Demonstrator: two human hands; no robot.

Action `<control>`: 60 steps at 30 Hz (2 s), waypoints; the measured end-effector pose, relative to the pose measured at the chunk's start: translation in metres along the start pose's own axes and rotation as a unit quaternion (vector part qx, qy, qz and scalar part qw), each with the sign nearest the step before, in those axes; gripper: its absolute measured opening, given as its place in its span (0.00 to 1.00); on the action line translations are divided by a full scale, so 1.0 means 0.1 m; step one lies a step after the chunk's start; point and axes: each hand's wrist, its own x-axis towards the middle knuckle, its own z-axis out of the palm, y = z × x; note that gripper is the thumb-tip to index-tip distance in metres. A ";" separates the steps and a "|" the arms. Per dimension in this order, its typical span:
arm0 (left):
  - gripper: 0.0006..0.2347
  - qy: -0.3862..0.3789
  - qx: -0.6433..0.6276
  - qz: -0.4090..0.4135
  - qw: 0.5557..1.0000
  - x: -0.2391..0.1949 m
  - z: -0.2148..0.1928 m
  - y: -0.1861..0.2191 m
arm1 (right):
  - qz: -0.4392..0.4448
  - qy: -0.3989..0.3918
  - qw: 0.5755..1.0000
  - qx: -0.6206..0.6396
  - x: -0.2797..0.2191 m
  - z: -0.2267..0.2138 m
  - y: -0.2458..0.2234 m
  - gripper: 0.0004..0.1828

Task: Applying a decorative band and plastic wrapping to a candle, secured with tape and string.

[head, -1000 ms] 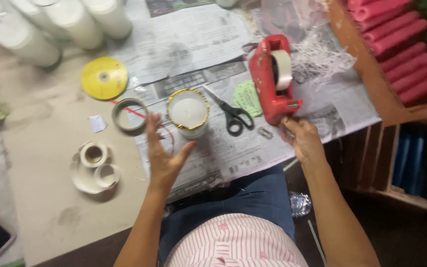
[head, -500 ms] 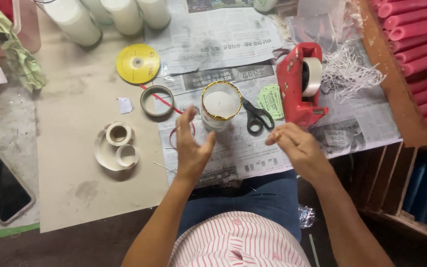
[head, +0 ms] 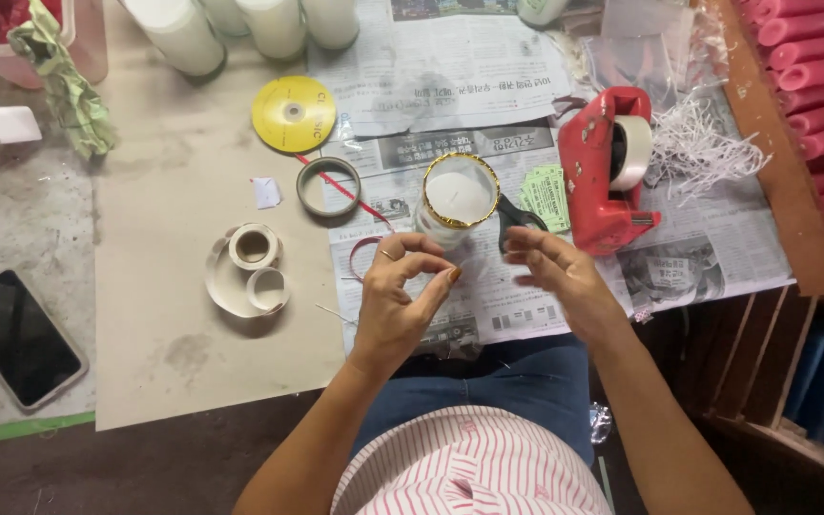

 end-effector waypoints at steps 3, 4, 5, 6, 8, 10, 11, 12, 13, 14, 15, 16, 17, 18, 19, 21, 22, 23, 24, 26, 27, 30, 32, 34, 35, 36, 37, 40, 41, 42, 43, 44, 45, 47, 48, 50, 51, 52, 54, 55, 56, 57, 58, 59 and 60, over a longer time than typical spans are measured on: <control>0.02 0.000 -0.017 -0.015 1.000 -0.01 -0.02 -0.05 | 0.016 -0.081 0.992 0.095 -0.06 0.16 0.17 0.53; 0.02 0.000 -0.017 -0.014 1.000 -0.01 -0.02 -0.05 | 0.016 -0.081 0.992 0.095 -0.07 0.23 0.15 0.53; 0.02 0.004 -0.021 -0.019 1.000 -0.02 -0.02 -0.06 | -0.004 -0.073 0.993 0.093 -0.08 0.32 0.13 0.44; 0.02 0.008 -0.024 -0.023 0.999 -0.02 -0.03 -0.06 | -0.024 -0.064 0.993 0.091 -0.09 0.40 0.12 0.35; 0.03 0.015 -0.025 -0.027 0.999 -0.04 -0.04 -0.10 | -0.045 -0.018 0.995 0.091 -0.01 0.41 0.34 0.20; 0.03 0.025 -0.025 -0.028 0.999 -0.03 -0.02 -0.14 | -0.069 0.026 0.993 0.091 0.07 0.44 0.35 0.06; 0.03 0.045 -0.025 -0.030 0.998 -0.02 0.01 -0.18 | -0.117 0.058 0.990 0.048 0.08 0.46 0.26 0.04; 0.03 0.064 -0.025 -0.031 0.997 -0.02 0.03 -0.21 | -0.165 0.091 0.982 0.006 0.09 0.49 0.17 0.03; 0.03 0.065 -0.023 -0.030 0.997 0.00 0.05 -0.22 | -0.166 0.089 0.982 0.007 0.08 0.52 0.08 0.03; 0.03 0.096 -0.023 -0.023 0.995 0.03 0.08 -0.24 | -0.201 0.117 0.971 -0.051 0.07 0.55 -0.02 0.03; 0.03 0.126 -0.024 -0.015 0.992 0.06 0.11 -0.26 | -0.234 0.147 0.955 -0.109 0.06 0.57 -0.12 0.04; 0.03 0.126 -0.024 -0.014 0.992 0.08 0.13 -0.27 | -0.235 0.147 0.955 -0.108 0.08 0.59 -0.15 0.04; 0.03 0.138 -0.028 -0.012 0.990 0.10 0.15 -0.27 | -0.268 0.171 0.937 -0.147 0.09 0.61 -0.18 0.04; 0.03 0.151 -0.033 -0.010 0.988 0.13 0.17 -0.28 | -0.300 0.194 0.916 -0.185 0.11 0.63 -0.21 0.04; 0.03 0.151 -0.032 -0.009 0.988 0.14 0.19 -0.29 | -0.300 0.194 0.916 -0.184 0.12 0.64 -0.20 0.04; 0.03 0.164 -0.032 -0.006 0.986 0.17 0.22 -0.32 | -0.319 0.208 0.901 -0.209 0.14 0.65 -0.18 0.03; 0.03 0.164 -0.031 -0.006 0.986 0.18 0.22 -0.35 | -0.319 0.208 0.901 -0.209 0.16 0.66 -0.16 0.03; 0.03 0.167 -0.033 -0.002 0.985 0.19 0.23 -0.37 | -0.328 0.211 0.897 -0.207 0.17 0.66 -0.13 0.03; 0.03 0.170 -0.034 0.002 0.985 0.20 0.24 -0.40 | -0.336 0.214 0.894 -0.205 0.18 0.66 -0.11 0.03; 0.03 0.171 -0.045 0.012 0.984 0.22 0.24 -0.39 | -0.346 0.222 0.889 -0.205 0.22 0.68 -0.05 0.03; 0.03 0.173 -0.056 0.022 0.983 0.24 0.24 -0.38 | -0.356 0.227 0.883 -0.205 0.24 0.68 -0.02 0.04; 0.02 0.169 -0.098 0.022 0.981 0.28 0.28 -0.42 | -0.363 0.235 0.885 -0.172 0.30 0.71 -0.01 0.05; 0.02 0.169 -0.095 0.031 0.980 0.29 0.28 -0.41 | -0.364 0.238 0.886 -0.161 0.33 0.71 0.02 0.05; 0.02 0.171 -0.092 0.039 0.980 0.32 0.26 -0.39 | -0.365 0.240 0.887 -0.150 0.36 0.69 0.05 0.05; 0.02 0.173 -0.071 0.049 0.981 0.33 0.24 -0.38 | -0.352 0.237 0.897 -0.120 0.38 0.67 0.07 0.09; 0.03 0.175 -0.050 0.058 0.982 0.34 0.22 -0.36 | -0.338 0.235 0.907 -0.091 0.39 0.65 0.09 0.14; 0.03 0.175 -0.050 0.058 0.982 0.35 0.21 -0.38 | -0.338 0.235 0.907 -0.091 0.42 0.62 0.11 0.14; 0.04 0.169 -0.030 0.065 0.983 0.38 0.18 -0.43 | -0.311 0.210 0.925 -0.054 0.47 0.52 0.19 0.19; 0.04 0.171 -0.036 0.053 0.983 0.39 0.17 -0.44 | -0.309 0.204 0.928 -0.045 0.48 0.48 0.21 0.16; 0.04 0.173 -0.043 0.041 0.983 0.40 0.16 -0.44 | -0.307 0.199 0.930 -0.036 0.50 0.45 0.24 0.14; 0.04 0.172 -0.043 0.040 0.983 0.42 0.15 -0.45 | -0.306 0.199 0.930 -0.036 0.49 0.46 0.20 0.14; 0.04 0.170 -0.037 0.042 0.984 0.44 0.13 -0.46 | -0.309 0.202 0.929 -0.039 0.48 0.48 0.16 0.11; 0.04 0.168 -0.031 0.043 0.984 0.45 0.11 -0.47 | -0.310 0.203 0.928 -0.042 0.46 0.49 0.13 0.09; 0.04 0.170 -0.008 0.072 0.983 0.46 0.07 -0.45 | -0.340 0.222 0.909 -0.100 0.39 0.50 0.01 0.08; 0.05 0.172 0.015 0.103 0.979 0.47 0.05 -0.44 | -0.369 0.238 0.885 -0.156 0.35 0.51 -0.05 0.07; 0.05 0.144 0.051 0.163 0.975 0.40 0.02 -0.36 | -0.416 0.229 0.856 -0.202 0.26 0.57 -0.14 0.08; 0.05 0.113 0.088 0.219 0.965 0.34 0.01 -0.32 | -0.459 0.219 0.825 -0.247 0.20 0.61 -0.17 0.08; 0.05 0.114 0.088 0.216 0.966 0.35 0.06 -0.35 | -0.457 0.216 0.826 -0.247 0.23 0.62 -0.18 0.08; 0.08 0.091 0.157 0.296 0.938 0.34 0.15 -0.40 | -0.489 0.193 0.802 -0.284 0.27 0.65 -0.19 0.09; 0.08 0.092 0.158 0.295 0.938 0.39 0.13 -0.46 | -0.489 0.192 0.802 -0.283 0.32 0.65 -0.20 0.09; 0.08 0.075 0.194 0.307 0.928 0.43 0.11 -0.51 | -0.491 0.183 0.797 -0.300 0.38 0.64 -0.22 0.09; 0.09 0.057 0.228 0.318 0.918 0.46 0.10 -0.57 | -0.491 0.175 0.792 -0.318 0.41 0.63 -0.23 0.09; 0.09 0.056 0.228 0.315 0.919 0.51 0.06 -0.52 | -0.489 0.174 0.793 -0.319 0.42 0.60 -0.26 0.09; 0.08 0.029 0.272 0.328 0.904 0.56 0.03 -0.48 | -0.476 0.154 0.790 -0.355 0.43 0.57 -0.30 0.07; 0.07 0.002 0.316 0.339 0.886 0.61 0.00 -0.43 | -0.462 0.133 0.785 -0.390 0.44 0.53 -0.34 0.05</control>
